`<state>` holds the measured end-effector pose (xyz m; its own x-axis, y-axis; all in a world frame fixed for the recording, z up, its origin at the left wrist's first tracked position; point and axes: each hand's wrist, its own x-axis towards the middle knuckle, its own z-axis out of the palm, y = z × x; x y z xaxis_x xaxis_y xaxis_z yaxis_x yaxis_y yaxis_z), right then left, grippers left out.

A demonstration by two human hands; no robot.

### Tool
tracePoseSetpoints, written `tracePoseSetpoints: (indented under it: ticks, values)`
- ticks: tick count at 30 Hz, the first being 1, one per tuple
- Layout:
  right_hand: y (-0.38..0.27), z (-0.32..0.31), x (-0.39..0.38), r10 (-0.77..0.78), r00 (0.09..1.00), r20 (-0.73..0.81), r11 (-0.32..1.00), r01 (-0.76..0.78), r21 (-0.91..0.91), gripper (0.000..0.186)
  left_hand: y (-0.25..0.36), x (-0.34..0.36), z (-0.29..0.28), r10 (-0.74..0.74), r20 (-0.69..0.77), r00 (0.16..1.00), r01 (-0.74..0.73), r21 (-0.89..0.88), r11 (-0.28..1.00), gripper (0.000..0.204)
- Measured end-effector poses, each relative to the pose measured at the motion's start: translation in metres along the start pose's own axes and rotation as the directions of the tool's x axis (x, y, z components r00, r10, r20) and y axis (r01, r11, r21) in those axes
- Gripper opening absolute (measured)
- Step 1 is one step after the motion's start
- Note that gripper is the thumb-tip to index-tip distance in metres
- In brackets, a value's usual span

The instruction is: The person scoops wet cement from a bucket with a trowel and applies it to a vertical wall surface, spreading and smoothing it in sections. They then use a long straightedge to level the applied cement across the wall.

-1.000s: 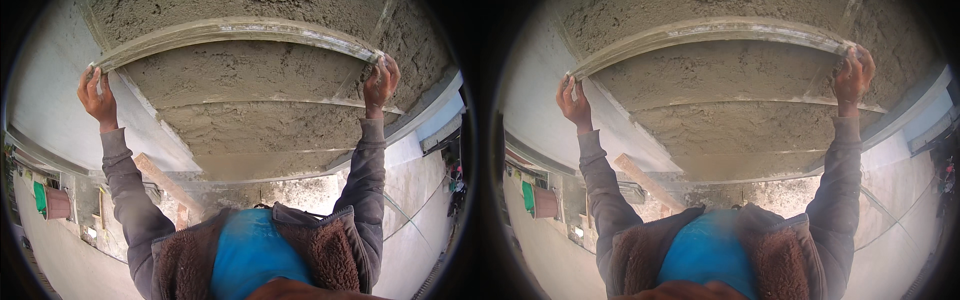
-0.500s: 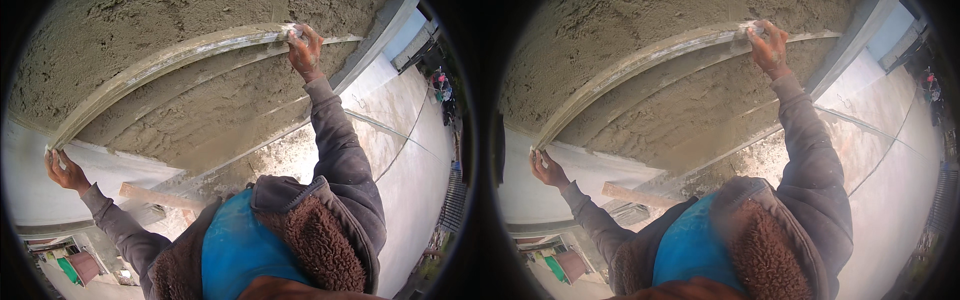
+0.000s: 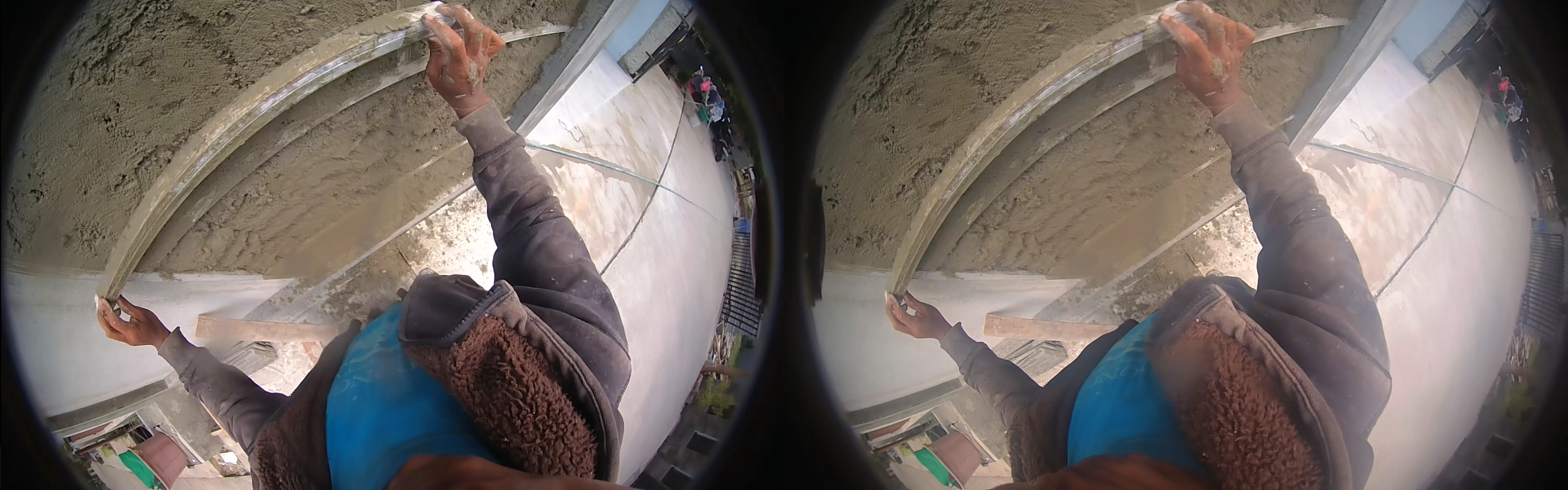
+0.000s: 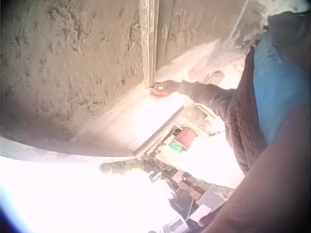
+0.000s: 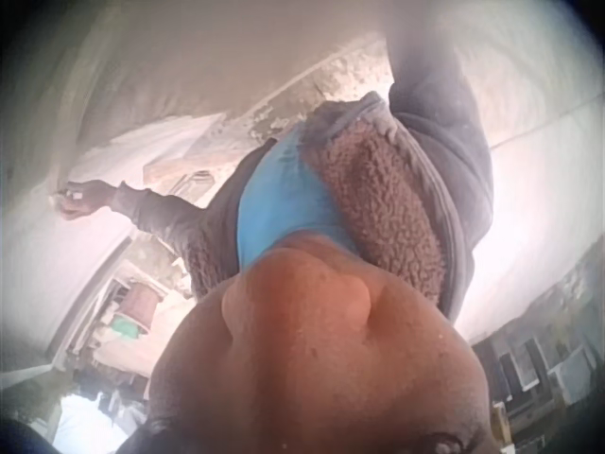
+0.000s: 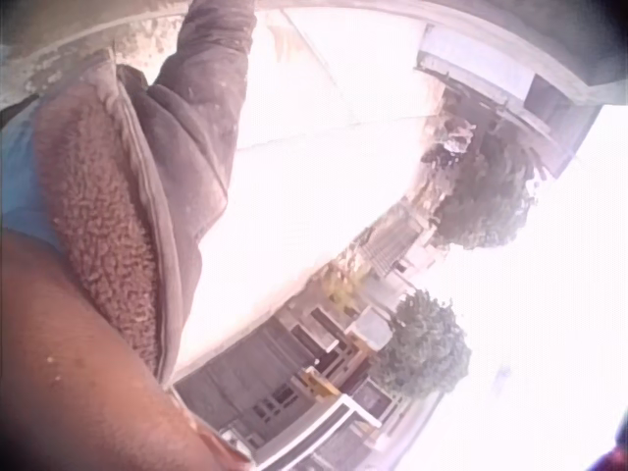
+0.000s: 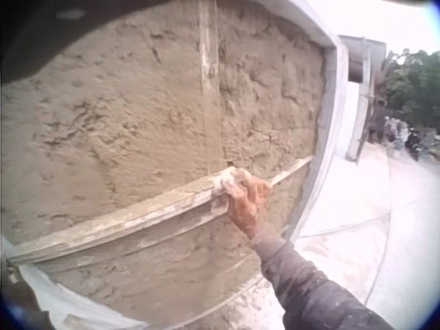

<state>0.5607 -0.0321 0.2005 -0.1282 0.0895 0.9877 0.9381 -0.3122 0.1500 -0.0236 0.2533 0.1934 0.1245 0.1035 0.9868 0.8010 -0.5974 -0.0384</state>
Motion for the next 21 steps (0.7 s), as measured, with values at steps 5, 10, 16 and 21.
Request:
tracePoseSetpoints:
  ticks: [5,10,16,21]
  values:
    - [-0.007,-0.002,-0.014,0.041,0.999,0.026,0.999,-0.042,0.011,0.058,0.002,-0.009,-0.004,0.01,0.029,1.0,-0.01,-0.006,1.0,0.034]
    - [-0.015,-0.009,-0.058,0.042,0.996,0.075,0.997,-0.036,-0.074,0.049,-0.001,-0.048,0.009,0.051,0.038,0.998,-0.048,-0.065,0.997,0.036]
    - [-0.004,0.005,0.022,-0.026,0.995,-0.098,0.999,0.03,0.031,0.046,-0.008,0.034,-0.001,0.021,-0.027,0.999,-0.021,-0.001,1.0,0.039]
    - [-0.025,-0.013,-0.058,0.045,0.99,0.137,0.999,-0.045,-0.002,0.042,-0.006,-0.062,0.001,-0.073,0.107,0.992,0.084,-0.102,0.991,0.042]
